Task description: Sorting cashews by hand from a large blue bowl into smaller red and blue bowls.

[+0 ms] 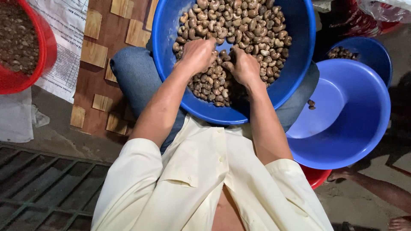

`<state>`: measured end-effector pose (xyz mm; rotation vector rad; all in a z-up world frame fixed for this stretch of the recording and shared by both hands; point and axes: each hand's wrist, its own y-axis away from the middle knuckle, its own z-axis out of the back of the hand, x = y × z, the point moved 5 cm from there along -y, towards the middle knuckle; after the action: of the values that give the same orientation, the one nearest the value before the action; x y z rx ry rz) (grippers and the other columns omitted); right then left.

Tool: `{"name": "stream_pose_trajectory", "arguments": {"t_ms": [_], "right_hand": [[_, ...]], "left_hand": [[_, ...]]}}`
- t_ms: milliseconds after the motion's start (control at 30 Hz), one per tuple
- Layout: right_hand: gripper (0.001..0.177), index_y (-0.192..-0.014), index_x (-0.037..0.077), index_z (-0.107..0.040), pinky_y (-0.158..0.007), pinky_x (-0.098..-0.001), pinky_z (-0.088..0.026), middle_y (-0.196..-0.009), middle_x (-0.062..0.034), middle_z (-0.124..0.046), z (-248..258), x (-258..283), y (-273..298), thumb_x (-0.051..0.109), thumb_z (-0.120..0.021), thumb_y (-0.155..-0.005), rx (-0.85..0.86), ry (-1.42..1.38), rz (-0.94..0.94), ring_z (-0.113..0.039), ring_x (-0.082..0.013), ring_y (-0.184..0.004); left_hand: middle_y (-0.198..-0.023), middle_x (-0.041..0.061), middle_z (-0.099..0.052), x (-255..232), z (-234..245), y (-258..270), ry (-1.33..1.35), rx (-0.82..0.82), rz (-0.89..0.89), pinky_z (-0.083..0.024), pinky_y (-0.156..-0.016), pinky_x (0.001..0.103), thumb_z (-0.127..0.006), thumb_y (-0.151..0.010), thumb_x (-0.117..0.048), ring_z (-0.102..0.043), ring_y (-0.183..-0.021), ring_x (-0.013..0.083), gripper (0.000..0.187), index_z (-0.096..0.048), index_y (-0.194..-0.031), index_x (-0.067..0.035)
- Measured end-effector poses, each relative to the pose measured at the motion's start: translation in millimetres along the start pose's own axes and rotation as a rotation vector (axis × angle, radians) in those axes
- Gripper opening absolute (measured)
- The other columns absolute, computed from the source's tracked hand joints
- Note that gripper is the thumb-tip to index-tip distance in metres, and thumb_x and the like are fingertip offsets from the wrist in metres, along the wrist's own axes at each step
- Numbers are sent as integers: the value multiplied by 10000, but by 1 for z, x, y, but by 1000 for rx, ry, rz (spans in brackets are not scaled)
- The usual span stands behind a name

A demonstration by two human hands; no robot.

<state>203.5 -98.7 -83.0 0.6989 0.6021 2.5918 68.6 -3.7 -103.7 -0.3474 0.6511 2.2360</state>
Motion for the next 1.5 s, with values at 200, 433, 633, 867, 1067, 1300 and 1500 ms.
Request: {"name": "stream_pose_trajectory", "arguments": {"t_ms": [200, 433, 633, 867, 1067, 1300, 1500], "right_hand": [[281, -1174, 43, -629, -579, -266, -655, -937, -96, -740, 47, 30, 25, 265, -676, -1008, 77, -530, -76, -716, -122, -637], [274, -1163, 71, -653, -380, -187, -278, -757, 4, -629, 62, 24, 27, 210, -682, -929, 162, -1694, 282, -427, -49, -481], [386, -1069, 40, -612, -361, -204, -284, -777, -111, -632, 64, 12, 18, 411, -567, -970, 55, -1876, 161, -490, -115, -496], [271, -994, 87, -649, -402, -200, -299, -629, 67, -510, 57, -4, 14, 356, -620, -996, -362, -1042, -45, -414, -34, -471], [286, -1106, 208, -606, -766, -575, -572, -938, -154, -742, -19, -26, -24, 420, -699, -939, -312, 96, 15, -739, -415, -878], [189, -1101, 253, -602, -764, -576, -577, -905, -74, -730, -17, -18, -25, 397, -590, -980, -277, 180, 15, -744, -376, -862], [731, -1460, -102, -425, -1031, -511, -544, -1481, -332, -483, 30, 6, -1, 384, -705, -991, -225, -536, -43, -554, -413, -1338]], "left_hand": [[-632, -57, -449, -8, 57, 22, 697, 66, 233, -374, -371, 188, -671, -908, -167, -380, -445, 34, 128, -597, -966, -80], [-736, 60, -680, -13, 79, 27, 1626, -91, -126, -398, -337, 198, -565, -958, -77, -555, -467, 96, 61, -626, -953, -76], [-916, 92, -671, -13, 64, 16, 1025, -169, 59, -532, -660, 347, -645, -973, -202, -622, -788, 194, 123, -670, -958, -83], [-595, 83, -620, -33, 17, 15, 17, 63, -120, -592, -629, 418, -628, -862, 67, -591, -506, 195, 349, -721, -1143, -119], [-818, 135, -759, -8, -51, -7, -104, 47, -179, -606, -747, 518, -521, -907, -148, -760, -860, 347, 313, -744, -1102, -251], [-762, 112, -735, -5, -17, -5, 11, -56, -162, -607, -653, 459, -674, -918, -255, -752, -745, 305, 156, -754, -1010, -158], [-810, 56, -699, -27, 96, 44, 989, -144, -114, -623, -546, 223, -665, -945, -34, -674, -642, 123, 147, -685, -1089, -56]]}}
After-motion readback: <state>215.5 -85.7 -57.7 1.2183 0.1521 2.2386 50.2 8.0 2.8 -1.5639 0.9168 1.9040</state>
